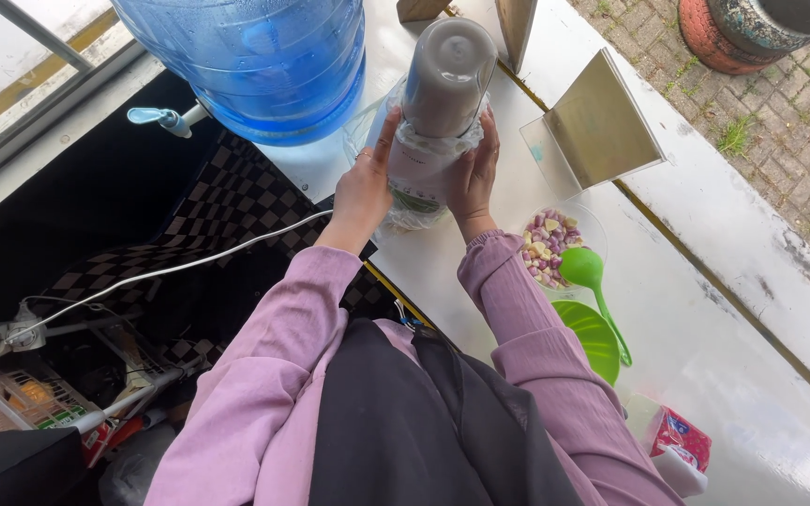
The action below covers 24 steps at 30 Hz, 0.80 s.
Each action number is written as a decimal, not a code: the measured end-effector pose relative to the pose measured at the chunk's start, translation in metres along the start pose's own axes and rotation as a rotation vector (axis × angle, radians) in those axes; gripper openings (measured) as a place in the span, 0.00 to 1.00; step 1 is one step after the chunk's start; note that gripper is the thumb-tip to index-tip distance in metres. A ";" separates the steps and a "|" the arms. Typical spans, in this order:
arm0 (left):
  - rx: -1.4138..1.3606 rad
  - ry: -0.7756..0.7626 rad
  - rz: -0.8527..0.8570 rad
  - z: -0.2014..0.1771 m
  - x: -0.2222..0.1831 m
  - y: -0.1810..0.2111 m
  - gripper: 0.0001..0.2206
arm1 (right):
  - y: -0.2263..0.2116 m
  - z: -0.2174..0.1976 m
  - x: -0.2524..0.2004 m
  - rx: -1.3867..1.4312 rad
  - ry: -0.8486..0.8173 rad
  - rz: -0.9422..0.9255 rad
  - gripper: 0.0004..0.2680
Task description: Using a small electric blender to mince garlic, including shaking the container to ensure even blending and wiping the device.
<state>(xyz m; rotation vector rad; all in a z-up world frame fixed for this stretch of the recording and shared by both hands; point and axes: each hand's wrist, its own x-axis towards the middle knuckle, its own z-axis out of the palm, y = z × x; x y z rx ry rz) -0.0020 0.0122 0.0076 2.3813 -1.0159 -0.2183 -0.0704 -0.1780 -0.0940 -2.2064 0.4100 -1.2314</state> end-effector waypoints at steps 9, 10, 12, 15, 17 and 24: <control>-0.014 -0.011 0.021 -0.001 0.001 -0.003 0.47 | 0.001 0.000 -0.002 -0.015 -0.004 0.018 0.22; -0.014 -0.012 0.023 -0.002 0.000 -0.003 0.47 | 0.000 0.000 -0.002 -0.016 -0.003 0.019 0.22; -0.035 -0.020 0.026 -0.004 0.001 -0.003 0.47 | -0.002 0.000 -0.001 -0.001 0.010 0.018 0.22; -0.021 -0.025 0.040 -0.004 0.001 -0.004 0.47 | -0.001 -0.001 -0.001 -0.019 0.000 0.019 0.21; -0.034 -0.025 0.043 -0.004 0.001 -0.004 0.47 | 0.000 -0.002 -0.002 -0.021 0.007 0.020 0.21; -0.046 -0.034 0.061 -0.004 0.004 -0.007 0.48 | -0.016 -0.010 0.001 0.075 -0.015 0.088 0.19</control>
